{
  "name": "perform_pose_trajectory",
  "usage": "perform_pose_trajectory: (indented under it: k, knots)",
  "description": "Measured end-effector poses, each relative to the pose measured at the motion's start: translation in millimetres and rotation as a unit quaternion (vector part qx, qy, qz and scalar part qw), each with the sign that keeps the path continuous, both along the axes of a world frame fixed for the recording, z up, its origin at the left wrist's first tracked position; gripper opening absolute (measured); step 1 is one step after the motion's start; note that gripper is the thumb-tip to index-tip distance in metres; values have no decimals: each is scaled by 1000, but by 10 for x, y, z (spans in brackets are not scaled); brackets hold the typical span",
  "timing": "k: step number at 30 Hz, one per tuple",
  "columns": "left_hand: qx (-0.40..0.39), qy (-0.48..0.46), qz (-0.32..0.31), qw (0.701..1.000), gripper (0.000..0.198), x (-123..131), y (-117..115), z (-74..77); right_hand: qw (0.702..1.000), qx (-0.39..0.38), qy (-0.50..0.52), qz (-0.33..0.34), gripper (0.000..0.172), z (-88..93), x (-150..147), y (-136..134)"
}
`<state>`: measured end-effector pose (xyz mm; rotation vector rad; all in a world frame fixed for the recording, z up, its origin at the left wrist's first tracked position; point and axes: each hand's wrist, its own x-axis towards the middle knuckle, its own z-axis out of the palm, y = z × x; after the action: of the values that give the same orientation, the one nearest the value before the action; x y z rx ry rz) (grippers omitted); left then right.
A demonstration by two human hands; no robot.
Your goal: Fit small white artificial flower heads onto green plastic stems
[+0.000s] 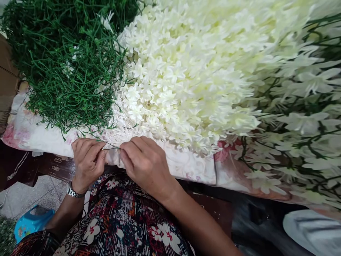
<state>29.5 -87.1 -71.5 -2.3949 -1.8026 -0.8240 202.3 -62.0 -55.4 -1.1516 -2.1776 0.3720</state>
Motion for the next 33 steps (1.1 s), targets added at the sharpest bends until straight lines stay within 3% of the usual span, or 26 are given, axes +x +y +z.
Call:
perform_pose_trajectory:
  k: [6, 11, 15, 18, 21, 24, 27, 31, 33]
  knots:
    - [-4, 12, 8, 1000, 22, 36, -4, 0, 997, -61, 49, -9, 3, 36, 313, -27]
    - [47, -30, 21, 998, 24, 41, -33, -50, 994, -62, 71, -56, 6, 52, 456, -52]
    - [76, -115, 16, 990, 29, 100, -114, 32, 980, -116, 143, -74, 6, 39, 437, -134]
    - [-2, -230, -45, 972, 29, 222, -167, 174, 957, -151, 234, -80, 6, 5, 347, -211]
    - [-163, -341, -91, 921, 32, 373, -155, 301, 926, -213, 307, -53, 3, -12, 225, -257]
    - [-274, -472, -120, 829, 31, 502, -94, 354, 913, -247, 324, -16, 9, 9, 100, -276]
    - [-268, -572, -98, 769, 16, 574, -45, 344, 932, -215, 292, 6, 12, 38, 23, -285]
    - [-242, -620, -78, 742, 14, 568, -12, 307, 979, -110, 165, 48, 12, 42, 126, -222]
    - [-225, -645, -63, 728, 13, 545, 4, 291, 996, -3, 84, 4, 8, 39, 274, -137]
